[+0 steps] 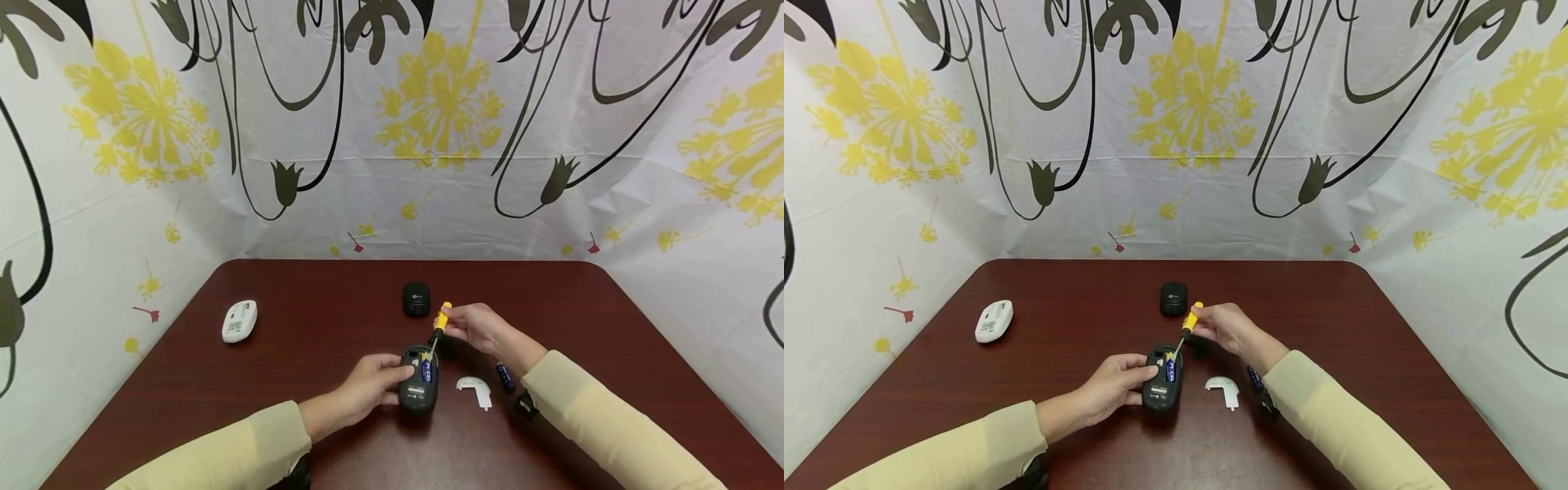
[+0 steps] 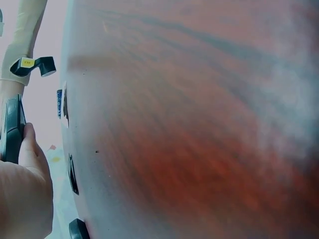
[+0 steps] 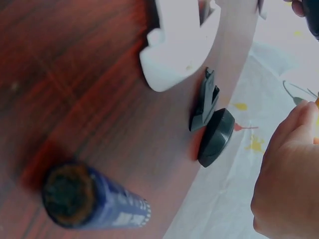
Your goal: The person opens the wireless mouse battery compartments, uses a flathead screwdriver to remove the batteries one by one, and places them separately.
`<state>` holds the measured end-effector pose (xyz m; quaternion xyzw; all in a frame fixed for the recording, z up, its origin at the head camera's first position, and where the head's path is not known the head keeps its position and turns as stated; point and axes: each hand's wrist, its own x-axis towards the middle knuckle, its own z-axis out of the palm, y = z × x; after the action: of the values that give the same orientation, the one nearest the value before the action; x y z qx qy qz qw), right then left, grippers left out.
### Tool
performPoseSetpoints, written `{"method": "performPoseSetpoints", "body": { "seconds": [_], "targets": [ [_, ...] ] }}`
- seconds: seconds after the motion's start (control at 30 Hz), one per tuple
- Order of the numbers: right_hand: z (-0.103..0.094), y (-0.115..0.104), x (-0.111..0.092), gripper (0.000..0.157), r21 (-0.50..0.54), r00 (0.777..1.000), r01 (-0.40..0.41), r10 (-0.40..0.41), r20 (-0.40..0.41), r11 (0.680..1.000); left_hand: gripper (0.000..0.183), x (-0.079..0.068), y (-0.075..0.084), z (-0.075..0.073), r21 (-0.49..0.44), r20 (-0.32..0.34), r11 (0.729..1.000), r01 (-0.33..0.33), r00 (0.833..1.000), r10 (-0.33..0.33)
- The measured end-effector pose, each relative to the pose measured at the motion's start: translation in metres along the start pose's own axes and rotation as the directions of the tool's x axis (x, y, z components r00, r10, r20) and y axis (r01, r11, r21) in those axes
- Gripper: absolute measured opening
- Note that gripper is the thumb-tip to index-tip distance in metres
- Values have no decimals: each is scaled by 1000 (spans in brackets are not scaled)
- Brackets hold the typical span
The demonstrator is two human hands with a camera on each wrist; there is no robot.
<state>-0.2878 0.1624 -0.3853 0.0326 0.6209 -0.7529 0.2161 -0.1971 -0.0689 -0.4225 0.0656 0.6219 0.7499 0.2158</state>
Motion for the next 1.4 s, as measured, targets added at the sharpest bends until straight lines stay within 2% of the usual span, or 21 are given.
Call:
{"method": "performPoseSetpoints", "body": {
  "seconds": [0.2,0.33,0.47,0.73,0.97,1.13,1.23,1.4],
  "targets": [
    [-2,-6,-4,37,13,999,26,-26,21,1000,37,-1,1,-1,-8,-2,1000,-3,1000,3],
    [-3,-12,-8,33,19,996,81,-82,42,997,36,0,0,-1,-7,-2,1000,-14,1000,14],
    [-4,-22,-14,31,17,986,148,-149,74,989,35,0,0,0,-11,-9,1000,-19,1000,19],
    [-5,-38,-25,27,14,964,253,-254,85,967,35,0,0,0,-21,-4,1000,-21,1000,21],
    [-18,-47,-26,19,21,957,282,-283,57,959,36,0,2,-1,-23,-8,1000,-13,1000,13],
    [-32,-51,-23,12,5,963,270,-270,25,963,37,-1,2,-2,-12,-10,1000,-8,1000,8],
    [-40,-54,-21,19,-30,968,249,-249,-9,968,37,-1,2,-3,-9,-16,1000,-1,1000,1],
    [-55,-55,-13,51,-79,973,219,-224,-59,973,38,-2,2,-4,-7,-26,1000,9,1000,-9]
  ]
}}
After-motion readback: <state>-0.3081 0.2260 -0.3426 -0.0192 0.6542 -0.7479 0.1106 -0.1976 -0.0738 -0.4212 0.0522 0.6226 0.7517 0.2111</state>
